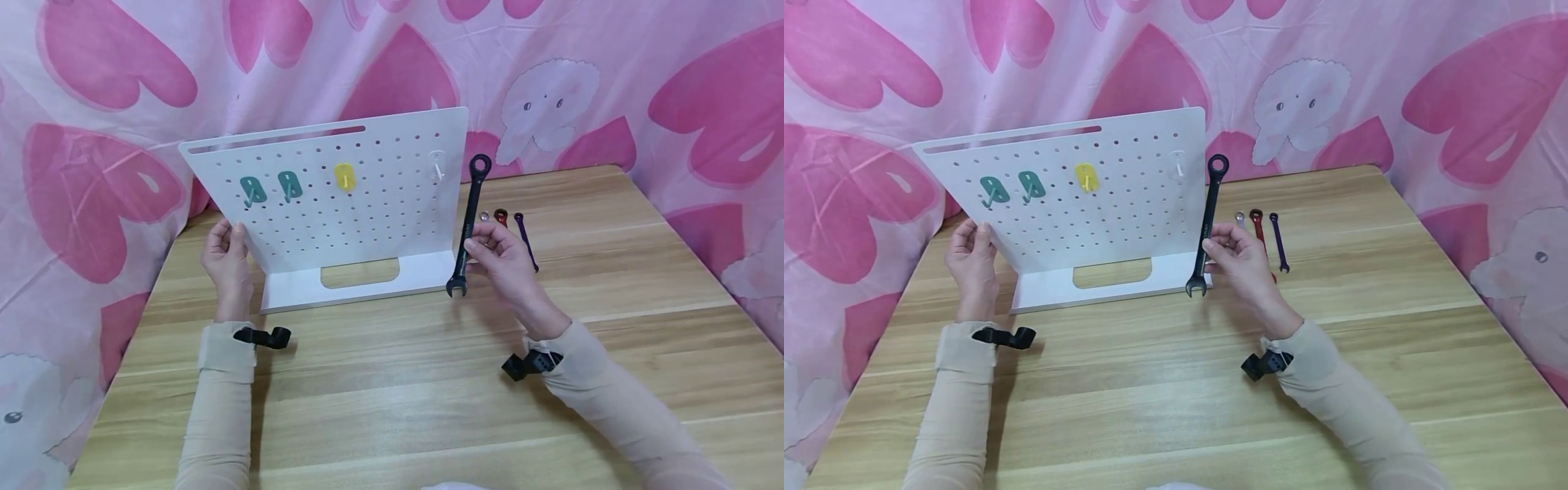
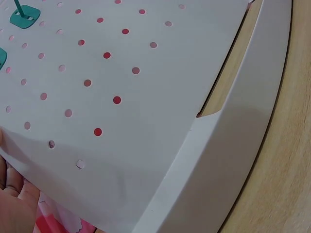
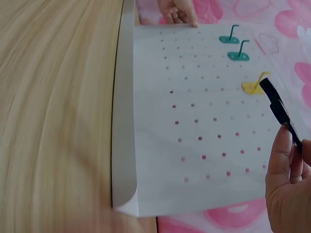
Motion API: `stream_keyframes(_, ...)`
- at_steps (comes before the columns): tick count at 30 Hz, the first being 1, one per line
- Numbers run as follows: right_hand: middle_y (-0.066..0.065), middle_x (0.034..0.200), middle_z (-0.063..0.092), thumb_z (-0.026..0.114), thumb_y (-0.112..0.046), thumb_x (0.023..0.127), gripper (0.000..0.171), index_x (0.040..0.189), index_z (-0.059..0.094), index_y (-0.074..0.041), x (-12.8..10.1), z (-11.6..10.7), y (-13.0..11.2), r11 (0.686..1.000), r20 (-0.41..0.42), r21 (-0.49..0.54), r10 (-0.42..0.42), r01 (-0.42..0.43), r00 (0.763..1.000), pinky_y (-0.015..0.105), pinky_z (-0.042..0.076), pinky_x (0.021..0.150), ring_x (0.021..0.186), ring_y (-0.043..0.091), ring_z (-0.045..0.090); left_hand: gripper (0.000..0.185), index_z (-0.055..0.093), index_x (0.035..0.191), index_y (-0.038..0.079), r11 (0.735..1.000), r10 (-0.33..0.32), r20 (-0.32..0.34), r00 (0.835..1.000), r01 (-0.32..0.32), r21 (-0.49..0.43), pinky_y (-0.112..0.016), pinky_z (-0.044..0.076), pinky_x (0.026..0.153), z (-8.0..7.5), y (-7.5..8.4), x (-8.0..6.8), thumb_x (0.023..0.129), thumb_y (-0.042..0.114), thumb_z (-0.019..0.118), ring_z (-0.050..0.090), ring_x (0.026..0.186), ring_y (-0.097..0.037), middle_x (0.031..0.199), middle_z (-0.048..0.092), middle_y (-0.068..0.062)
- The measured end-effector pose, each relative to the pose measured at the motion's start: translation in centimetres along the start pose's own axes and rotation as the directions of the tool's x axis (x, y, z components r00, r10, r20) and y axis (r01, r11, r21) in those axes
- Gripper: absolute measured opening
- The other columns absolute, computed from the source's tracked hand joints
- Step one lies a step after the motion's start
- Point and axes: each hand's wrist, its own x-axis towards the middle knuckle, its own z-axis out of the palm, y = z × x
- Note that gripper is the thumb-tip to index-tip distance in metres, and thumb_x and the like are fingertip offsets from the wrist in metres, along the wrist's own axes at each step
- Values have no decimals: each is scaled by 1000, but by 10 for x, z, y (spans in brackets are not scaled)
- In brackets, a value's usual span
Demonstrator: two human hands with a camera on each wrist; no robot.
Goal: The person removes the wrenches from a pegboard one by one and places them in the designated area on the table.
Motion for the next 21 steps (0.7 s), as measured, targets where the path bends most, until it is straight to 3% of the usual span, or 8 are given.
stream_keyframes(7, -5, 82, 58, 55, 2, 92, 18, 95, 60, -15, 1, -19, 1, 1000, -22, 24, -17, 17, 1000, 19, 54, 59, 69, 5, 59, 32, 66, 111, 14, 1000, -6, 1, 1000, 6, 14, -27, 47, 95, -1, 0, -1, 82, 25, 70, 54, 92, -11, 99, 62, 1)
stream_keyframes(14, -4, 81, 59, 56, -1, 92, 13, 96, 59, -12, 0, -39, 0, 999, -60, 36, 1, 1, 998, 18, 53, 57, 68, 5, 58, 25, 67, 107, 12, 999, 22, -9, 1000, -22, 31, -23, 48, 82, 1, 0, -1, 84, 21, 69, 52, 84, -9, 91, 60, 2)
stream_keyframes(21, -3, 82, 56, 58, -2, 91, 10, 96, 59, -10, -2, -56, -2, 998, -100, 55, 45, -39, 994, 19, 54, 59, 68, 7, 56, 23, 68, 105, 11, 999, 41, -11, 999, -41, 13, -20, 48, 77, 1, -2, -1, 84, 19, 70, 52, 82, -9, 89, 60, 1)
